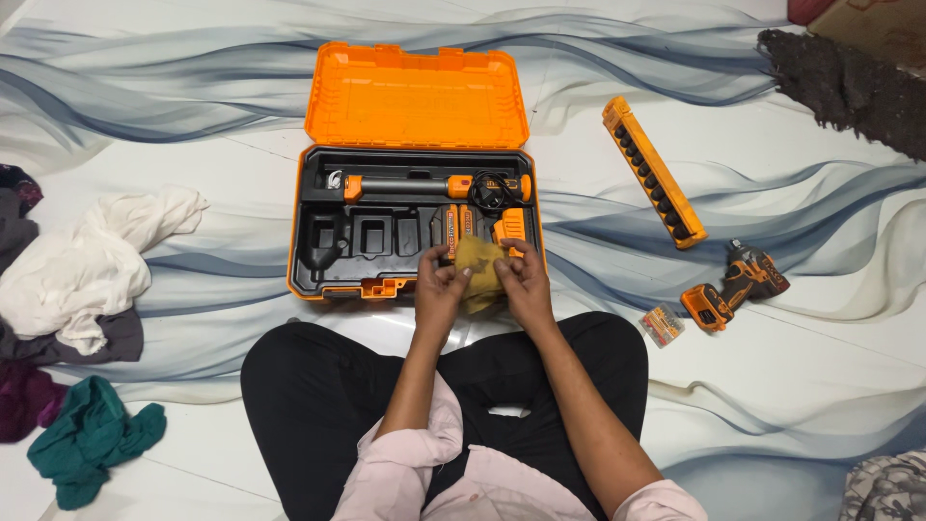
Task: The person sits on the floor and wipes a yellow power tool charger and a black power cord with a cloth. They place the charger and cord into an orange toolbox, then pick up a cordless drill and wipe it with the cloth.
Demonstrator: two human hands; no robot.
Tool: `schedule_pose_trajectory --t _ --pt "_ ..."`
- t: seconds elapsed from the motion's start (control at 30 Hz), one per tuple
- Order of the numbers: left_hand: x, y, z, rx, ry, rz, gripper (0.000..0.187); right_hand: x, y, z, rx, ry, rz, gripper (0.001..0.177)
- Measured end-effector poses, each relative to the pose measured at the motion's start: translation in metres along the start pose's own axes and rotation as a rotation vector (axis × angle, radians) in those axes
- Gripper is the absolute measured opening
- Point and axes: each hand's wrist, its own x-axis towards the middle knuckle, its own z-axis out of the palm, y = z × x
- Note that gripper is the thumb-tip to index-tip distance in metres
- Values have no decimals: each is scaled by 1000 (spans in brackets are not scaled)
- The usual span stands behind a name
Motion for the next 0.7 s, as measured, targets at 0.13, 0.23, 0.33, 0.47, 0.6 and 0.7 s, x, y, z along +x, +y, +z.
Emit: schedule_pose_trajectory --t 0.13,0.23,0.33,0.47,0.6,0.7 --pt "-7 12 0 330 -49 274 52 1 -17 0 -91 -70 -64 29" --pt "-10 20 0 582 -6 391 49 1 -37 0 -9 -125 53 45" --pt "-13 24 -1 755 52 482 37 -1 -55 0 -332 -97 55 50" --pt "-15 22 -1 842 106 574 24 -1 -65 0 -586 -61 -119 33" --pt "-11 17 -3 649 -12 736 27 2 -57 -8 -554 -48 -402 27" --pt "-10 10 -5 418 -179 439 33 3 -42 -14 -96 -180 -119 25"
